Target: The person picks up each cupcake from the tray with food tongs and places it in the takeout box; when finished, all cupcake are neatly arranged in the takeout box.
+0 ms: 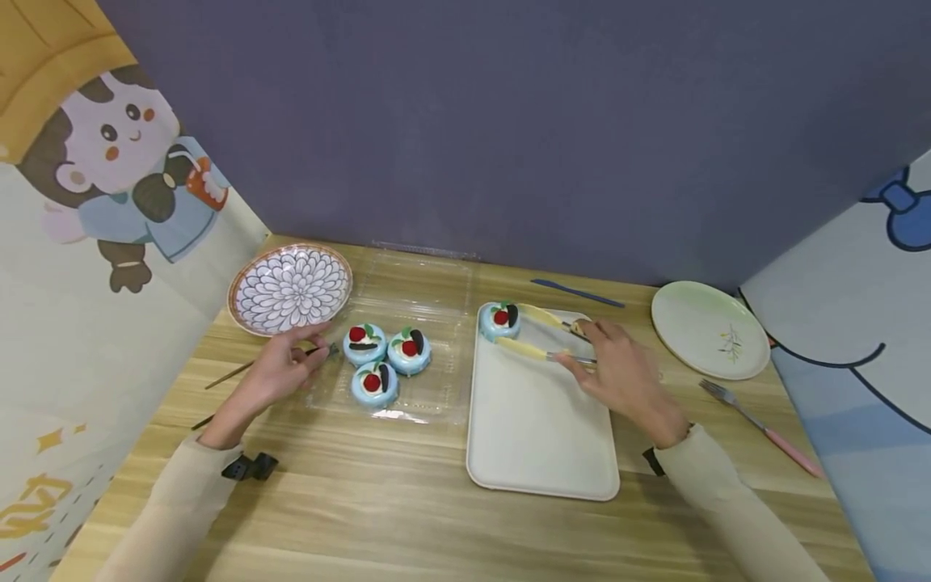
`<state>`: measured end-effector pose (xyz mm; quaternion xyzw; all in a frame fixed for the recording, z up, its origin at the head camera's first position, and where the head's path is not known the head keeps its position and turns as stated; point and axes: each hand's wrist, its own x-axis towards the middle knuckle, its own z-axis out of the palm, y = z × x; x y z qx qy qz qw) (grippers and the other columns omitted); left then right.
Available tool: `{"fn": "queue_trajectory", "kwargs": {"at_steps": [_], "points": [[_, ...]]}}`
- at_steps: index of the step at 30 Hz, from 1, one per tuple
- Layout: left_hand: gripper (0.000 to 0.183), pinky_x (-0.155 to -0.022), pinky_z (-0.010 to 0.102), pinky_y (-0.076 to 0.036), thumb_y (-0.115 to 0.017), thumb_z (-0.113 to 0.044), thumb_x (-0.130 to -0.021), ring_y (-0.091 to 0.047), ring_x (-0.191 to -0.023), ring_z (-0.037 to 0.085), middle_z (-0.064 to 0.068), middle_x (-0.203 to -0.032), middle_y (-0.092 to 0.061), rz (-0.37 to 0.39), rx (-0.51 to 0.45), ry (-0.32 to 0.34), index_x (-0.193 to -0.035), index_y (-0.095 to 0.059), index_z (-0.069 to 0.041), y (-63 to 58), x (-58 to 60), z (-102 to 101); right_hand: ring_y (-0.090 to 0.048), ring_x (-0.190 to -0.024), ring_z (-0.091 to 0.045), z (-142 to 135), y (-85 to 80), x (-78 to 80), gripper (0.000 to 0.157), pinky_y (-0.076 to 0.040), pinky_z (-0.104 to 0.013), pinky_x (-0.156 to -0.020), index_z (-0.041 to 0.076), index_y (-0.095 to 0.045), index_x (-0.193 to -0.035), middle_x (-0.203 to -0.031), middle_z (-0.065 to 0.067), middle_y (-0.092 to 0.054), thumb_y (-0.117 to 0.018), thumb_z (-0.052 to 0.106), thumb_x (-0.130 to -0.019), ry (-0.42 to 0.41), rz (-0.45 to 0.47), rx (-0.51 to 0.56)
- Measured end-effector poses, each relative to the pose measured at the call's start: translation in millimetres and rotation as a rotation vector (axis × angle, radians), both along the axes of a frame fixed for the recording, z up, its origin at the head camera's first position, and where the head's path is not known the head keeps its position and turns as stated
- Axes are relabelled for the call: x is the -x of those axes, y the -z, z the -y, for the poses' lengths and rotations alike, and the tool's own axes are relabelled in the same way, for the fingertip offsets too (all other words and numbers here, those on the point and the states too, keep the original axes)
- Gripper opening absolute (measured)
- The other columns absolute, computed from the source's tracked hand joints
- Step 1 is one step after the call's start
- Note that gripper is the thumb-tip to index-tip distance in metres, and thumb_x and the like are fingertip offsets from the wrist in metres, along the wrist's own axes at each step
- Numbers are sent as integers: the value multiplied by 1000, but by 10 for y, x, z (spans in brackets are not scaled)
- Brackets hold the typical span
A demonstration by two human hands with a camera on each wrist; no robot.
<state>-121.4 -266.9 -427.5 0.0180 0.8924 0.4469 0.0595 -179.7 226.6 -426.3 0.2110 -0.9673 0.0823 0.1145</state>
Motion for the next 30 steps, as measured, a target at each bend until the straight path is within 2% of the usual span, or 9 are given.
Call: {"fn": "queue_trajectory", "kwargs": {"at_steps": [8,15,25,30], "points": [[51,-44,25,-48,-57,-3,-97,-58,-57,17,24,-118,-57,8,-15,5,-145,-42,2,31,-3,-1,-57,-67,-23,81,51,29,66,-26,-25,-33,10,-61,-129,-104,-15,-64,-60,62,-89,9,-21,-11],[50,-44,25,-48,-56,-3,-97,-57,-57,15,24,-117,-57,-6,0,1,-145,-43,2,12,3,-1,-54,-64,-21,59,71,3,65,-27,-24,-34,10,-61,-128,-99,-12,-62,-60,62,-89,-4,-30,2],[50,-44,25,-47,-56,-4,-98,-57,-56,16,23,-116,-58,-1,6,1,-145,-43,2,22,-1,7,-52,-62,-18,-9,47,-198,63,-27,-22,-35,11,-62,-127,-96,-11,-62,-63,60,-87,-28,-31,-6],[50,-44,25,-47,-56,-5,-98,-57,-57,18,23,-116,-58,-1,0,7,-146,-42,2,5,5,10,-55,-65,-19,-41,3,-315,63,-30,-23,-37,10,-62,-126,-95,-11,-62,-65,59,-86,-29,-33,-15]]}}
